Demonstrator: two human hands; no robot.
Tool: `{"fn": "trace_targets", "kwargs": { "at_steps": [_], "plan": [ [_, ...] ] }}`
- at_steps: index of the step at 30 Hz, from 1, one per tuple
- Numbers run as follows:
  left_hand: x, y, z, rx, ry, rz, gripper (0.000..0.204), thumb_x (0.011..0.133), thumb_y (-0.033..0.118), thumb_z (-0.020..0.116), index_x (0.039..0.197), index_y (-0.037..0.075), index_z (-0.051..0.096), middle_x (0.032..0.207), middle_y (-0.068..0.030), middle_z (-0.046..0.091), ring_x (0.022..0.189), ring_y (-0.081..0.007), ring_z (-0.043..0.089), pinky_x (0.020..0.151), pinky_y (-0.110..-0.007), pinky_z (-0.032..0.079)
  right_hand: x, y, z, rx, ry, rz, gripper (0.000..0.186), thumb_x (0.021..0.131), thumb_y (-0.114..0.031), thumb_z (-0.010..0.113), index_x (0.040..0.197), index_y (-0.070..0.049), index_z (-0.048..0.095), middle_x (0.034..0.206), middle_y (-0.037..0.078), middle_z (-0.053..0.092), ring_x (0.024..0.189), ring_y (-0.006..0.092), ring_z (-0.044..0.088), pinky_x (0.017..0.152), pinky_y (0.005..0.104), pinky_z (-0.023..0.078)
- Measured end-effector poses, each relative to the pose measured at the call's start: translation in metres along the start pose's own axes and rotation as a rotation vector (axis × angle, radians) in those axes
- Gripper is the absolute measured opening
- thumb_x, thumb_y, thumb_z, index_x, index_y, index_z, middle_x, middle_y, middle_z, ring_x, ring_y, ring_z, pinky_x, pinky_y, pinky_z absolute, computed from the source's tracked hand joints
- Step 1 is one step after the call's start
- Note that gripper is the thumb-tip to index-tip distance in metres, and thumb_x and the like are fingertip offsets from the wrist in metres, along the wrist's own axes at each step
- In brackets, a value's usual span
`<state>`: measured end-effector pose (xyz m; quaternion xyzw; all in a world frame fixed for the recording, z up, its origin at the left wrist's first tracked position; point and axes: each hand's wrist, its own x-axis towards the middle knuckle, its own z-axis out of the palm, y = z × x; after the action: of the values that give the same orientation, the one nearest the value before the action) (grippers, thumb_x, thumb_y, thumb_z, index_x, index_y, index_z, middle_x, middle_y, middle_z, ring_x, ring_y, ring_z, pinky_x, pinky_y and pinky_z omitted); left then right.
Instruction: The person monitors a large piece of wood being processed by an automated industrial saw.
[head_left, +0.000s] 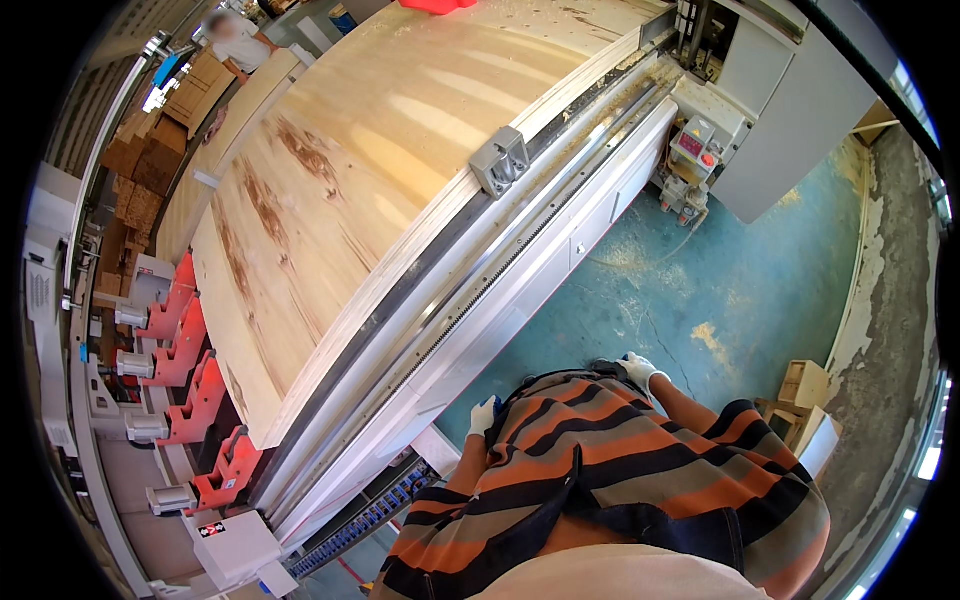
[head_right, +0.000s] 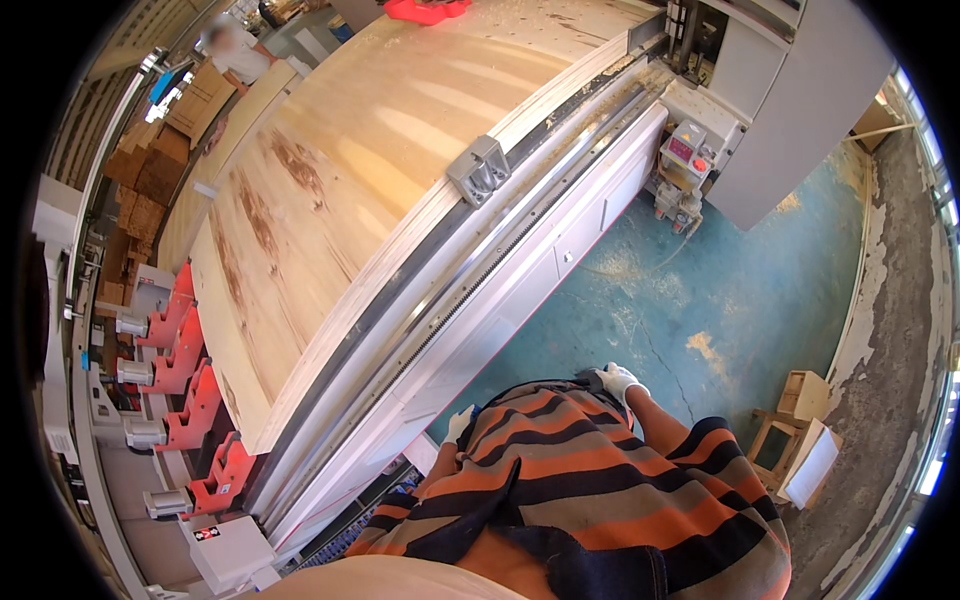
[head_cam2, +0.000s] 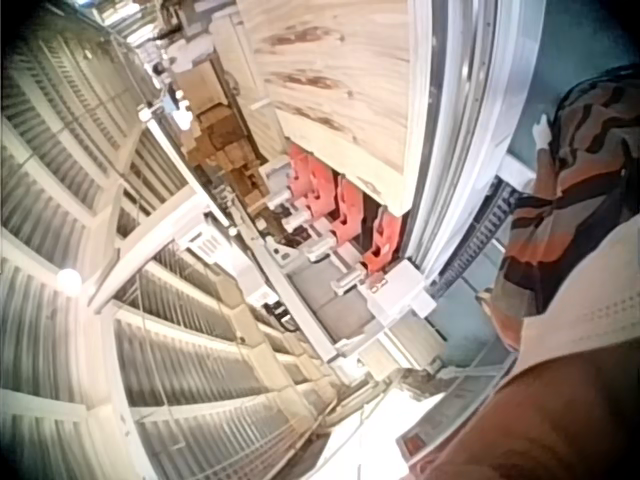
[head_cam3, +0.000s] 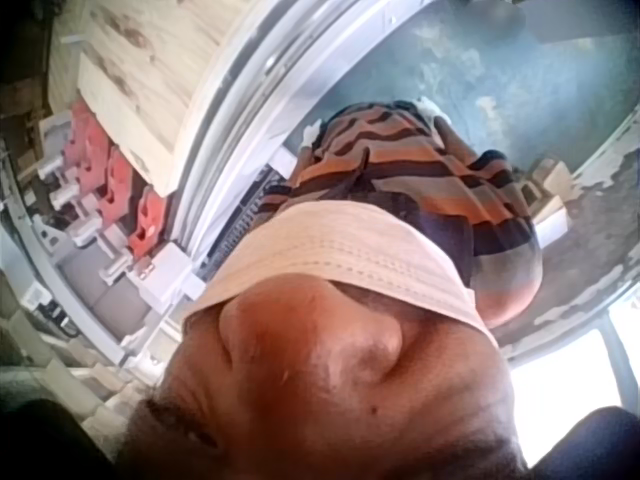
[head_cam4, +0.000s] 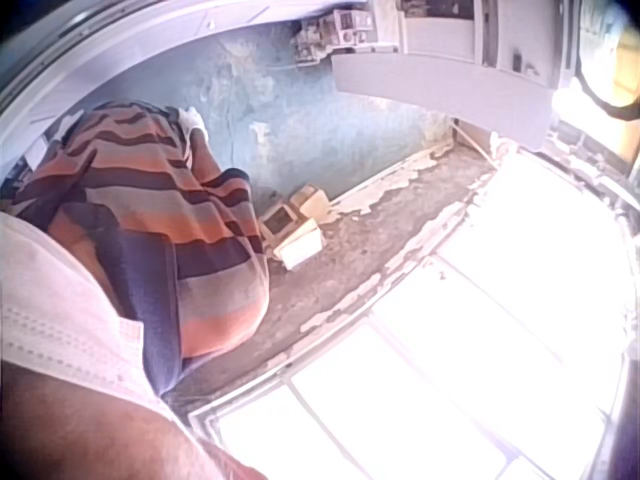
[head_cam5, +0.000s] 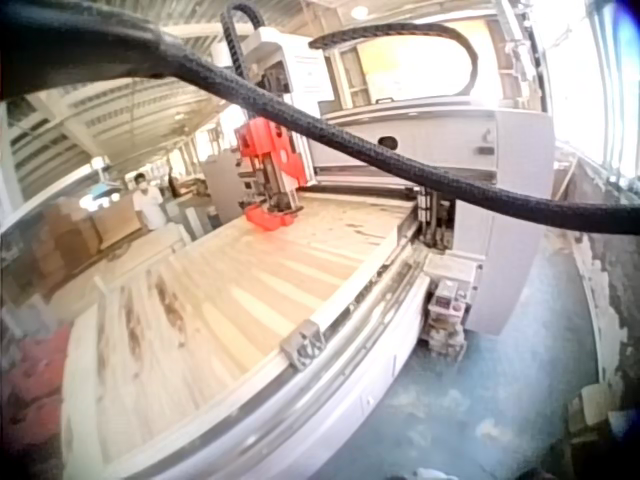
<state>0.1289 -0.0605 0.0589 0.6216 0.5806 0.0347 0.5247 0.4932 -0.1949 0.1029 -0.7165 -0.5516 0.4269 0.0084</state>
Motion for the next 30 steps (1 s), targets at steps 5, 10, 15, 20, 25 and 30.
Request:
{"fn": "trace_targets", "kwargs": {
  "at_steps": [5,10,15,20,25,30],
  "plan": [
    [0.002,0.005,0.000,-0.124,0.020,-0.108,0.028,0.069,0.025,0.046,0.069,-0.001,0.054,0.063,-0.0077,0.054,0.059,-0.0144,0.049,0.056,-0.027,0.038,0.002,0.002,0.002,0.045,-0.008,0.031,0.028,0.074,-0.015,0.035,0.101,-0.012,0.044,0.094,0.017,0.041,0.087,0.0306,0.043,0.074,0.0319,0.035],
    [0.008,-0.011,0.003,0.012,0.060,0.031,0.027,0.069,0.025,0.045,0.066,-0.001,0.054,0.062,-0.0083,0.054,0.059,-0.0141,0.049,0.055,-0.027,0.037,-0.008,-0.018,-0.016,0.158,-0.024,0.134,0.029,0.075,-0.017,0.035,0.102,-0.012,0.043,0.095,0.017,0.041,0.088,0.0306,0.043,0.074,0.0322,0.035],
    [0.013,-0.024,0.004,0.082,0.068,0.110,0.027,0.070,0.025,0.044,0.067,0.000,0.054,0.062,-0.0080,0.054,0.059,-0.0134,0.049,0.054,-0.027,0.037,-0.001,-0.008,-0.006,-0.074,-0.010,-0.027,0.032,0.074,-0.012,0.036,0.105,-0.012,0.040,0.094,0.017,0.041,0.087,0.0304,0.043,0.074,0.0312,0.035],
    [0.011,-0.017,0.001,0.103,0.044,0.124,0.027,0.071,0.024,0.046,0.068,-0.001,0.054,0.062,-0.0055,0.054,0.057,-0.0117,0.049,0.053,-0.025,0.038,-0.002,-0.009,-0.004,0.009,-0.010,-0.003,0.034,0.071,-0.008,0.040,0.105,-0.012,0.041,0.092,0.018,0.040,0.086,0.0309,0.043,0.072,0.0318,0.036],
    [0.007,-0.016,0.002,-0.079,0.062,0.079,0.024,0.071,0.021,0.048,0.069,-0.002,0.054,0.064,-0.0060,0.054,0.059,-0.0131,0.050,0.055,-0.025,0.039,-0.002,-0.016,-0.008,-0.067,-0.020,-0.021,0.032,0.072,-0.010,0.038,0.104,-0.013,0.042,0.094,0.018,0.040,0.086,0.0306,0.043,0.072,0.0317,0.036],
    [0.010,-0.016,0.001,-0.041,0.060,0.035,0.025,0.071,0.022,0.048,0.072,-0.003,0.054,0.067,-0.0068,0.055,0.062,-0.0137,0.050,0.057,-0.025,0.039,0.004,-0.007,-0.001,0.014,-0.028,0.020,0.032,0.072,-0.010,0.039,0.104,-0.012,0.042,0.096,0.018,0.039,0.089,0.0302,0.042,0.074,0.0319,0.036]
  ]
}}
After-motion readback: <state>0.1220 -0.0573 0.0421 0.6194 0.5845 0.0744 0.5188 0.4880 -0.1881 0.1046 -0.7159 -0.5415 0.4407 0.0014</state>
